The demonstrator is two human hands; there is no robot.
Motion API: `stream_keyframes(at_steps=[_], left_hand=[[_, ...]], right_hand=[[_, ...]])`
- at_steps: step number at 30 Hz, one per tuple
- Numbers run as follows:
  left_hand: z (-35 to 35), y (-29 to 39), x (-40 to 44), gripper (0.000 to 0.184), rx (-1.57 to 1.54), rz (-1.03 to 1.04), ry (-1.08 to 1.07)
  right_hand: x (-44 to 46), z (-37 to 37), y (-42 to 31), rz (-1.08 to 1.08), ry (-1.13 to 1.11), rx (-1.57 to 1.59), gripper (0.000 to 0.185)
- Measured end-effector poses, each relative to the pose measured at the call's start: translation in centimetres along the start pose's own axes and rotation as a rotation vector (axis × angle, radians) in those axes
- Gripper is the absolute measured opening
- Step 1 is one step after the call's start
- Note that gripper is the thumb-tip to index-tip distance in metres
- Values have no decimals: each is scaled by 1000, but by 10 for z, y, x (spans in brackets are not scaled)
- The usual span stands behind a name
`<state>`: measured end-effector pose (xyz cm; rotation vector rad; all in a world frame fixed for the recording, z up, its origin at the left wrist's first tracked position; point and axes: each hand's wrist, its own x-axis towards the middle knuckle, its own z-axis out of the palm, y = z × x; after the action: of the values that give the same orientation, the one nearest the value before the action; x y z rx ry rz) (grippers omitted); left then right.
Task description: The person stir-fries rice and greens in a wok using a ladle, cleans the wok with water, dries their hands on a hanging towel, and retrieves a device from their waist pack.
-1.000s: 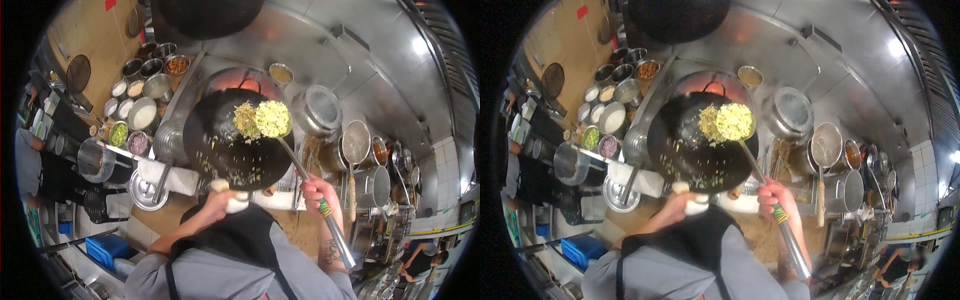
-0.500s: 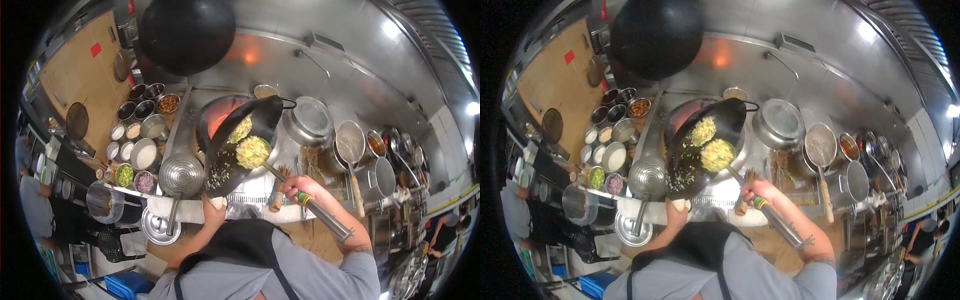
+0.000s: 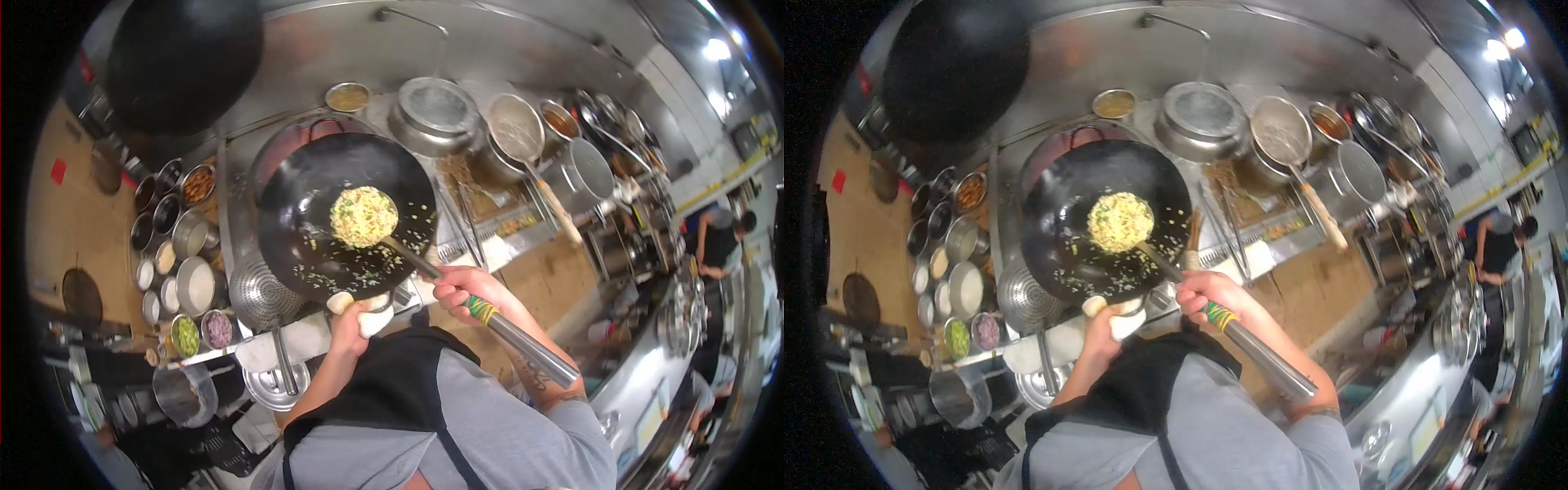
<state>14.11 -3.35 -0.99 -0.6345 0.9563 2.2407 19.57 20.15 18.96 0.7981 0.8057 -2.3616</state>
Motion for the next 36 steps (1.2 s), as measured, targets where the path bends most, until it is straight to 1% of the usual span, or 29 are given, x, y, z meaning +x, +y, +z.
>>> stream_keyframes(at_steps=[1,3,4,5,6,7,8,9,10,11,12,14,15,16,17,18,20,22,24,26,28,29,30,31,32,33,34,35,36], left_hand=[[1,2,3,30,-17,-39,-26],[-7,5,9,25,-7,-86,-49],[-5,10,5,19,80,-67,-8],[-6,24,2,16,121,-155,-40],[-29,30,20,22,200,-126,-111],[-8,47,1,29,238,-213,-118],[-17,55,10,36,311,-196,-141],[-34,63,31,36,368,-150,-234],[-15,70,16,37,326,-186,-230],[-33,82,47,39,347,-130,-205],[-6,82,22,41,377,-56,-166],[-20,104,49,28,369,-125,-213],[-50,115,81,28,532,51,-235],[-49,118,84,31,435,18,-229],[-46,119,84,35,338,-15,-220],[-45,117,83,35,332,-18,-199],[-32,103,54,37,415,28,-155],[-28,83,16,38,494,65,-134],[-28,62,-29,39,564,91,-129],[-26,43,-68,40,617,75,-150],[-16,19,-98,42,657,33,-188],[-11,7,-110,42,671,-6,-204],[-2,-4,-120,43,689,-28,-239],[7,-16,-129,44,707,-54,-283],[15,-24,-137,44,722,-77,-329],[26,-35,-144,45,727,-110,-366],[40,-44,-150,46,720,-159,-391],[71,-57,-161,47,667,-263,-340],[102,-71,-173,48,612,-363,-282]], right_hand=[[-11,-9,11,-41,33,57,28],[-38,-14,26,-70,-128,187,32],[-58,-22,37,-119,-203,255,34],[-69,-31,47,-157,-172,286,37],[-79,-38,60,-200,-201,301,29],[-89,-45,73,-255,-228,321,23],[-104,-49,88,-342,-183,346,21],[-117,-51,102,-417,-138,371,19],[-132,-57,118,-465,-101,388,18],[-143,-61,135,-538,-50,447,17],[-154,-70,149,-592,-10,489,16],[-174,-86,175,-677,75,542,14],[-188,-99,191,-721,124,560,13],[-203,-109,207,-766,176,578,12],[-220,-115,220,-800,294,613,7],[-238,-121,233,-833,418,648,5],[-282,-150,265,-907,343,845,11],[-338,-157,295,-1000,573,822,19],[-385,-172,330,-1048,908,691,18],[-430,-184,351,-982,1202,632,16],[-467,-195,362,-843,1514,495,11],[-495,-223,380,-612,1710,325,6],[-508,-255,402,-387,1877,163,6],[-509,-272,417,-424,1963,98,10],[-505,-278,420,-402,2002,121,14],[-503,-294,427,-274,2081,33,15],[-495,-313,436,-44,2170,-138,18],[-484,-326,440,100,2222,-227,22],[-470,-334,439,178,2259,-258,27]])
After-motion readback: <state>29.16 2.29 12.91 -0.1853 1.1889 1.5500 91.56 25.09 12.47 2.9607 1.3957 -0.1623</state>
